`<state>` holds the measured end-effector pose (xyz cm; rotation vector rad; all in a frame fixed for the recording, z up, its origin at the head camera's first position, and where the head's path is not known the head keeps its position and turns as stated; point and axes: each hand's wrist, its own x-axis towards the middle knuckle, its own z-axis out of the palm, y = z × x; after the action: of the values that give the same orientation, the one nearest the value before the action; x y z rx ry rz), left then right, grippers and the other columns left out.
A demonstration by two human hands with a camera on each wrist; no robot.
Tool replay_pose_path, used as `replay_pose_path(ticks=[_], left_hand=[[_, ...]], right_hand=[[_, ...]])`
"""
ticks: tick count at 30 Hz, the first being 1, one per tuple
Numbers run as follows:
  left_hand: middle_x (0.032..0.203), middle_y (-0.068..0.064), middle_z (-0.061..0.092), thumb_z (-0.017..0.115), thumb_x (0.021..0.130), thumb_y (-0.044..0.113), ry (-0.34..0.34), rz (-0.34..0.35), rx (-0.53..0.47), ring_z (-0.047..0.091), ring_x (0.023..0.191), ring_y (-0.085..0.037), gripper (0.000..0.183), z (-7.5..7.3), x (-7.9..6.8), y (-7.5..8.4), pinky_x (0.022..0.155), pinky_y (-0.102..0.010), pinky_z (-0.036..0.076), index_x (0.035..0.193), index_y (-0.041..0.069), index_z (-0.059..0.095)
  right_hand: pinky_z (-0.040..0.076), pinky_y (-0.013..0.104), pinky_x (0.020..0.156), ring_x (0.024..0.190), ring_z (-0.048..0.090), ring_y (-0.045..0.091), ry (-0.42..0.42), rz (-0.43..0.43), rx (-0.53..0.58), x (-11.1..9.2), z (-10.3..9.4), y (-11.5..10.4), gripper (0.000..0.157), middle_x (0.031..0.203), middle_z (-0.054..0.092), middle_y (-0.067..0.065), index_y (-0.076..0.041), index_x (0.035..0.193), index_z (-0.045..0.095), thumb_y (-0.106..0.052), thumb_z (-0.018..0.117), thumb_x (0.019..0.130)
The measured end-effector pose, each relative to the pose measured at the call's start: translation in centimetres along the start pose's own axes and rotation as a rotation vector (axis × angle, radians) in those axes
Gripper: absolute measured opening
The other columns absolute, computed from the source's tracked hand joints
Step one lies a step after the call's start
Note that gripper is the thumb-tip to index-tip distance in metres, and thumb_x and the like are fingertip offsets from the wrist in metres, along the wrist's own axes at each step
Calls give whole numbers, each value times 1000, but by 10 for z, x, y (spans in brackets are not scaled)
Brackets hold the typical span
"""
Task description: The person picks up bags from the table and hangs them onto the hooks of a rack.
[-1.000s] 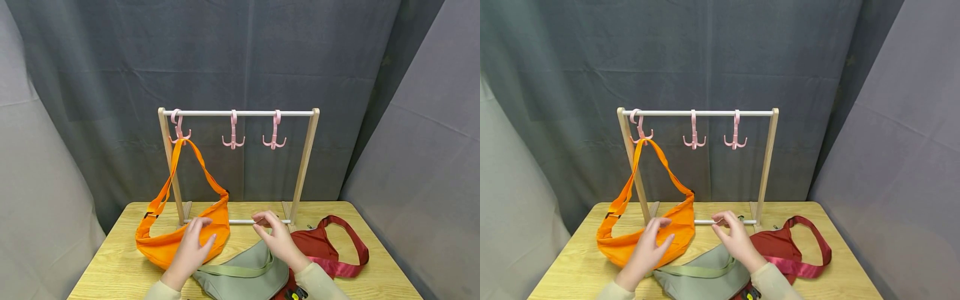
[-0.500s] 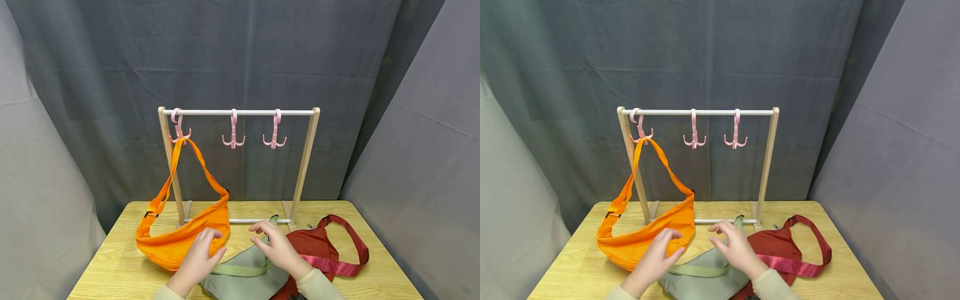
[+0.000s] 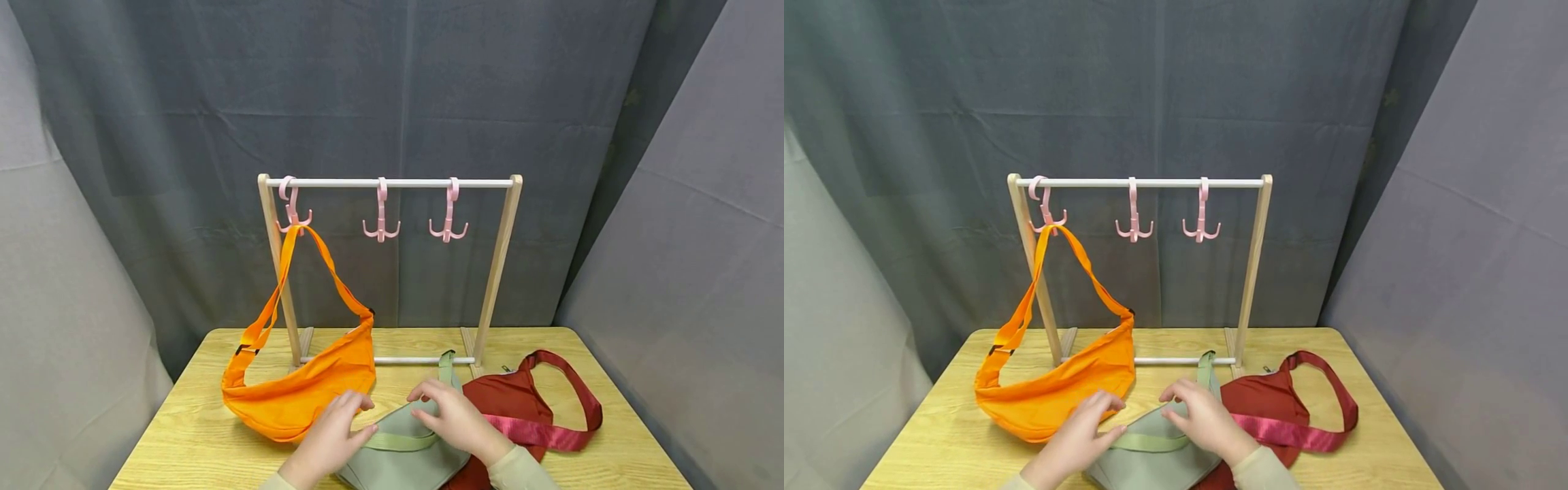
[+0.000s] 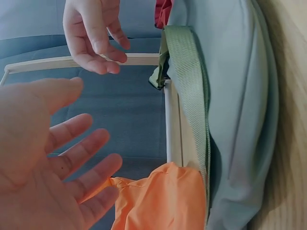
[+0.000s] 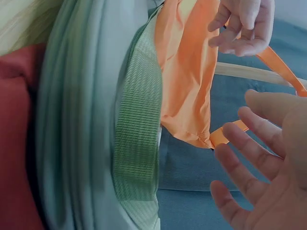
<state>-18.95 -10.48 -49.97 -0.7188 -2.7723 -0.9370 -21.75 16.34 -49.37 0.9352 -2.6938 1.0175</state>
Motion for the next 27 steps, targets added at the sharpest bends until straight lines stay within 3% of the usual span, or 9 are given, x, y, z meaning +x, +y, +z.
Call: replay_pose_path(ticks=[4,12,17,27], left_hand=[[107,12,60,75,95,32,-30,28,14,58,102,-13,25,3,-1,-1,87,-34,51,115,24,64],[109,8,64,76,94,25,-19,84,-1,60,103,-14,22,9,-2,2,87,-33,53,113,24,65],[110,5,66,78,93,26,-16,117,86,60,99,-12,26,17,-3,-1,85,-33,53,115,21,65],[109,3,65,80,91,28,-50,101,198,57,94,-10,30,25,-4,0,82,-34,51,116,16,67]], right_hand=[[56,35,88,100,62,15,-58,12,-12,-3,0,2,13,108,67,-8,-27,107,68,-26,74,96],[55,36,90,105,63,20,-119,-5,-113,-8,2,3,19,108,67,-9,-22,105,70,-19,81,90],[54,35,87,102,61,16,-128,-24,-165,-12,4,4,19,105,66,-10,-22,104,72,-19,83,88],[53,33,83,93,57,7,-146,-27,-237,-15,12,11,19,99,66,-8,-19,102,74,-18,84,86]])
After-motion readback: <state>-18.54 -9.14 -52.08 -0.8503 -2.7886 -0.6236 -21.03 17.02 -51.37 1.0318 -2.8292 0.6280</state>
